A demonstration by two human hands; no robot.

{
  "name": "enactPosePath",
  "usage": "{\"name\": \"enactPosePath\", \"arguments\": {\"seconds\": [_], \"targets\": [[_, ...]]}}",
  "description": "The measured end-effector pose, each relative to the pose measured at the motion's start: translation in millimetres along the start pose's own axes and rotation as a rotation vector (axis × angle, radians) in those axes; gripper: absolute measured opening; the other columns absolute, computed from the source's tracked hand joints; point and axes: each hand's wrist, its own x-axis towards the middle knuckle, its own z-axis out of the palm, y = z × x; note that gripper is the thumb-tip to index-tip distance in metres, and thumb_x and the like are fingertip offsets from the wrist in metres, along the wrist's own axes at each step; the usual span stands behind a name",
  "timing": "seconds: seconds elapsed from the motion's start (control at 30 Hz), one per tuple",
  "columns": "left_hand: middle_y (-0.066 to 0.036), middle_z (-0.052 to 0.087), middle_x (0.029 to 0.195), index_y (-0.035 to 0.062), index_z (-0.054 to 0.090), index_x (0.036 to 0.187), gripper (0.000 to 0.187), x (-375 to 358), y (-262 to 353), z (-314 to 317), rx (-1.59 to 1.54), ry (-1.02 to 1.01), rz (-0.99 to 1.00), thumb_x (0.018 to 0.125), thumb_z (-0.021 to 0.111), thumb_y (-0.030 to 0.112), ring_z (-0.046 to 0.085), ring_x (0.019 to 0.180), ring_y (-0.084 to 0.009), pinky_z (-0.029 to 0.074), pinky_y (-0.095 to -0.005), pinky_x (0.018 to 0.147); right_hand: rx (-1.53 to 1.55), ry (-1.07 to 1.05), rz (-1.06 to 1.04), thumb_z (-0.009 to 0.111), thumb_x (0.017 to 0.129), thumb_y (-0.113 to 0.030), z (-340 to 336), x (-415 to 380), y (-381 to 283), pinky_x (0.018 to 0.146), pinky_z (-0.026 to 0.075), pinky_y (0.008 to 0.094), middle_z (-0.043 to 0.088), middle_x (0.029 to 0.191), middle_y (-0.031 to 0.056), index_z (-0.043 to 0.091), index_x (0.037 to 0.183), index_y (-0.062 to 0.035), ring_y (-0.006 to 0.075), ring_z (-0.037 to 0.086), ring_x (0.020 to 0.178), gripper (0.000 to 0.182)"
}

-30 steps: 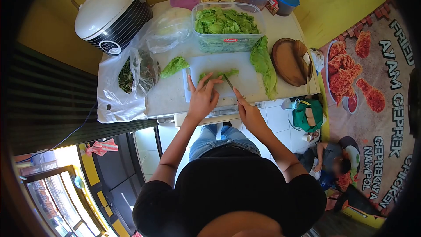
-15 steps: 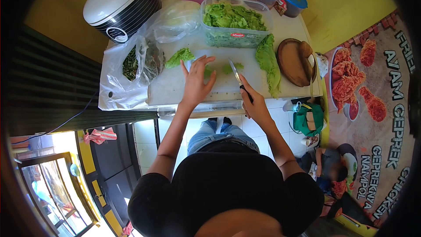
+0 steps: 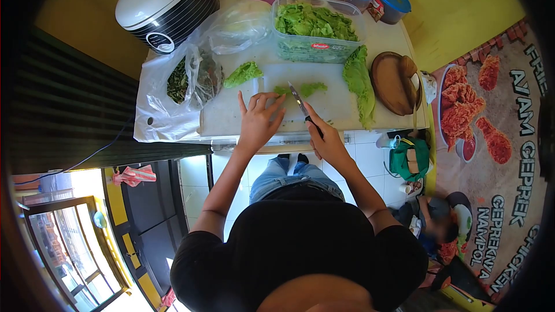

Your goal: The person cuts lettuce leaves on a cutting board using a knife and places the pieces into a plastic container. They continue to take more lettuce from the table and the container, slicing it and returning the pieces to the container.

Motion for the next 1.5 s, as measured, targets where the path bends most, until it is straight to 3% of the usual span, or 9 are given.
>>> {"name": "enactPosePath", "arguments": {"seconds": [0.23,0.6,0.67,0.77,0.9,0.97,1.2,1.27,1.5], "targets": [[-0.001,0.062,0.12,0.015,0.068,0.119,0.031,-6.3,14.1,9.5,-0.083,0.055,-0.221,0.088,0.064,0.021,0.052,0.117,-0.0239,0.009,-0.0655,0.112,-0.05,0.001,-0.061,0.042,0.103,-0.015,8.3,11.8,8.3,0.039,0.037,0.0251,0.041,0.054,-0.0006,0.031,0.152,-0.0231,0.0068,0.038,0.04,0.051],[0.002,0.061,0.12,0.0122,0.067,0.12,0.034,-11.3,18.8,11.3,-0.062,0.069,-0.213,0.088,0.064,0.023,0.051,0.117,-0.0225,0.006,-0.0684,0.111,-0.385,0.107,-0.192,0.043,0.101,-0.014,23.0,31.7,23.1,0.043,0.043,0.0308,0.05,0.057,0.0077,0.03,0.151,-0.0273,0.0143,0.042,0.039,0.053],[0.003,0.061,0.121,0.0125,0.067,0.12,0.034,-11.7,18.2,9.8,-0.051,0.067,-0.216,0.088,0.064,0.023,0.051,0.118,-0.0224,0.006,-0.0684,0.111,-0.45,0.232,-0.493,0.044,0.101,-0.014,25.2,41.4,38.1,0.043,0.043,0.0306,0.049,0.056,0.0069,0.03,0.152,-0.0273,0.0139,0.043,0.039,0.054],[0.004,0.062,0.121,0.0134,0.066,0.121,0.033,-12.9,11.8,7.3,-0.031,0.062,-0.185,0.089,0.063,0.024,0.051,0.12,-0.0223,0.005,-0.0686,0.111,-0.328,0.06,-0.151,0.045,0.101,-0.013,13.6,15.4,18.1,0.043,0.042,0.0294,0.047,0.055,0.0046,0.033,0.151,-0.0251,0.0118,0.042,0.04,0.053],[0.004,0.065,0.12,0.0166,0.067,0.119,0.029,-4.6,-10.1,0.0,-0.085,0.004,-0.055,0.092,0.061,0.024,0.05,0.126,-0.0219,0.001,-0.066,0.112,-0.278,0.018,-0.164,0.048,0.1,-0.012,-1.4,1.5,20.1,0.053,0.047,0.0373,0.058,0.063,0.0155,0.034,0.15,-0.0206,0.021,0.053,0.048,0.053],[0.005,0.067,0.116,0.0204,0.07,0.113,0.023,3.0,-26.5,0.4,-0.089,-0.007,0.058,0.091,0.064,0.025,0.05,0.128,-0.0203,-0.003,-0.062,0.114,-0.164,0.019,0.02,0.047,0.1,-0.013,-8.1,-0.1,4.2,0.051,0.045,0.0305,0.055,0.062,0.009,0.038,0.149,-0.0231,0.0112,0.045,0.046,0.05],[0.005,0.064,0.109,0.0217,0.072,0.097,0.013,32.8,-42.7,-8.1,-0.016,-0.043,0.254,0.085,0.07,0.023,0.052,0.122,-0.0159,0.011,-0.0629,0.115,-0.268,-0.065,-0.067,0.047,0.101,-0.014,-25.2,15.7,4.7,0.052,0.045,0.028,0.046,0.058,0.0054,0.038,0.149,-0.0258,0.011,0.042,0.046,0.05],[0.006,0.063,0.109,0.0217,0.072,0.098,0.014,35.0,-44.9,-12.2,0.0,-0.044,0.279,0.084,0.069,0.021,0.052,0.12,-0.0155,0.014,-0.0621,0.115,-0.38,-0.009,-0.387,0.048,0.1,-0.015,-27.9,26.2,22.7,0.057,0.046,0.0294,0.046,0.057,0.0068,0.037,0.149,-0.0269,0.0134,0.045,0.049,0.051],[0.006,0.062,0.109,0.0222,0.071,0.107,0.028,26.9,-52.8,-13.4,0.05,-0.072,0.321,0.081,0.068,0.014,0.054,0.116,-0.0145,0.017,-0.0583,0.116,-0.432,-0.141,-0.254,0.049,0.1,-0.016,-34.9,28.8,6.3,0.063,0.048,0.0325,0.058,0.069,0.014,0.039,0.148,-0.0259,0.022,0.053,0.055,0.05]]}}
